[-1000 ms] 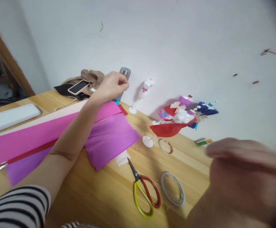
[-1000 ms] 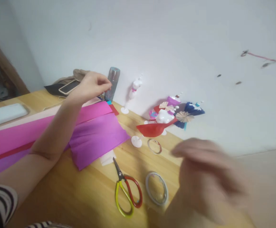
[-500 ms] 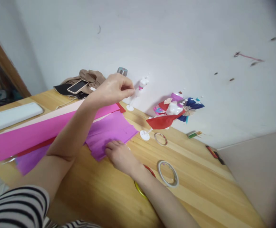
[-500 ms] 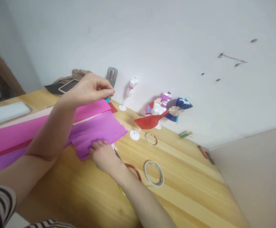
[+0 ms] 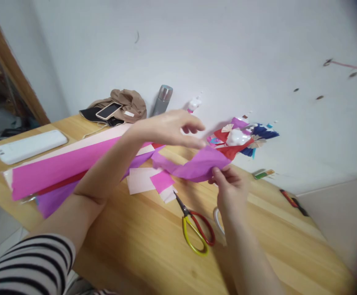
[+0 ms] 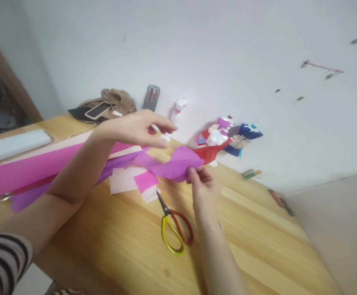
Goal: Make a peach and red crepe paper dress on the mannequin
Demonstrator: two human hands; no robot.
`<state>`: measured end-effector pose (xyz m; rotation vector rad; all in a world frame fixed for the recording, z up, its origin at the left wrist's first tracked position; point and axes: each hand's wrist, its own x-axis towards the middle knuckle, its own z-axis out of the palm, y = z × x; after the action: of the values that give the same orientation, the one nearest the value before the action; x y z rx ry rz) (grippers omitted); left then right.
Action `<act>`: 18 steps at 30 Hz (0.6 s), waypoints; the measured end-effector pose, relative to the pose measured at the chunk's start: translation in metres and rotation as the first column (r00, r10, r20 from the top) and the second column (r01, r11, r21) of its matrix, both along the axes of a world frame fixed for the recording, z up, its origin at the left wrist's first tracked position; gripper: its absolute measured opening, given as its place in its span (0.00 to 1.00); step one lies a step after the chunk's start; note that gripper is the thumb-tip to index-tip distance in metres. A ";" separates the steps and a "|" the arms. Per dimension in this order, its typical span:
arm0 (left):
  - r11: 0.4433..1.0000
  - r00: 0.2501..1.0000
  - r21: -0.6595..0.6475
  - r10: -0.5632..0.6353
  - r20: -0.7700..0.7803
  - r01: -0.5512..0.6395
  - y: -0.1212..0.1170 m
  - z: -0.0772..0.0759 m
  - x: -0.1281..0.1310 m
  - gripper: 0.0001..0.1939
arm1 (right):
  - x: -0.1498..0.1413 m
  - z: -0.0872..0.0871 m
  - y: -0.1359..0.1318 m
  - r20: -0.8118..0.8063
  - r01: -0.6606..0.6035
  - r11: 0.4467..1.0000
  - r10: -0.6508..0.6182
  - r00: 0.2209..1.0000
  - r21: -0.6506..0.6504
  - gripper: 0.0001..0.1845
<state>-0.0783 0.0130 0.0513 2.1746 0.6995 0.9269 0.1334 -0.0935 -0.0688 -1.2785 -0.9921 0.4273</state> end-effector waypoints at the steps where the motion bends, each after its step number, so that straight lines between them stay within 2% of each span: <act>1: 0.982 0.974 0.062 -0.165 -0.158 0.176 -0.005 -0.003 0.007 0.22 | 0.001 0.003 -0.003 -0.038 0.003 1.000 -0.003 0.999 0.009 0.10; 3: 0.916 0.893 0.140 -0.317 -0.321 0.375 -0.011 -0.011 0.020 0.34 | 0.001 0.009 -0.008 -0.082 0.013 0.999 -0.009 0.997 0.047 0.10; 4: 0.898 0.892 0.206 -0.312 -0.327 0.390 -0.012 -0.016 0.026 0.36 | 0.001 0.012 -0.010 -0.079 0.015 0.998 -0.009 0.997 0.068 0.09; 5: 0.885 0.902 0.281 -0.272 -0.335 0.371 -0.011 -0.020 0.031 0.30 | 0.000 0.015 -0.012 -0.063 0.015 0.996 -0.009 0.998 0.089 0.09; 7: 0.870 0.897 0.363 -0.174 -0.407 0.333 -0.004 -0.026 0.035 0.09 | -0.003 0.017 -0.013 -0.014 0.008 0.994 -0.007 1.000 0.106 0.09; 8: 0.880 0.900 0.389 -0.090 -0.426 0.272 0.001 -0.026 0.033 0.08 | -0.005 0.016 -0.013 0.015 0.004 0.995 -0.006 1.000 0.100 0.10; 10: 0.885 0.931 0.465 0.158 -0.329 0.014 0.013 -0.020 0.021 0.10 | -0.011 0.012 -0.012 0.104 -0.019 0.998 0.013 0.994 0.053 0.13; 11: 0.856 0.923 0.501 0.288 -0.256 -0.128 0.020 -0.016 0.011 0.12 | -0.015 0.009 -0.012 0.168 -0.031 0.999 0.024 0.986 0.038 0.13; 12: 0.804 0.893 0.525 0.419 -0.167 -0.279 0.026 -0.010 0.000 0.13 | -0.020 0.005 -0.012 0.252 -0.059 0.998 0.052 0.966 0.020 0.11; 13: 0.736 0.837 0.524 0.542 -0.077 -0.429 0.031 -0.005 -0.012 0.15 | -0.027 0.000 -0.012 0.357 -0.125 0.992 0.122 0.926 -0.015 0.07; 14: 0.675 0.775 0.510 0.631 -0.023 -0.534 0.036 0.000 -0.024 0.16 | -0.034 -0.004 -0.013 0.465 -0.239 0.968 0.246 0.851 -0.076 0.04; 15: 0.617 0.716 0.496 0.698 0.014 -0.611 0.040 0.004 -0.036 0.18 | -0.042 -0.010 -0.014 0.553 -0.370 0.916 0.392 0.735 -0.158 0.04; 16: 0.583 0.669 0.470 0.743 0.022 -0.663 0.043 0.007 -0.046 0.19 | -0.050 -0.016 -0.015 0.611 -0.457 0.860 0.492 0.621 -0.228 0.07; 18: 0.503 0.575 0.421 0.816 0.058 -0.755 0.047 0.009 -0.061 0.19 | -0.065 -0.029 -0.017 0.651 -0.545 0.753 0.628 0.427 -0.368 0.12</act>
<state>-0.1395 0.0598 0.0605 2.2654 1.8414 1.4762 0.0683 -0.1106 -0.0983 -1.1629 -2.2161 0.4916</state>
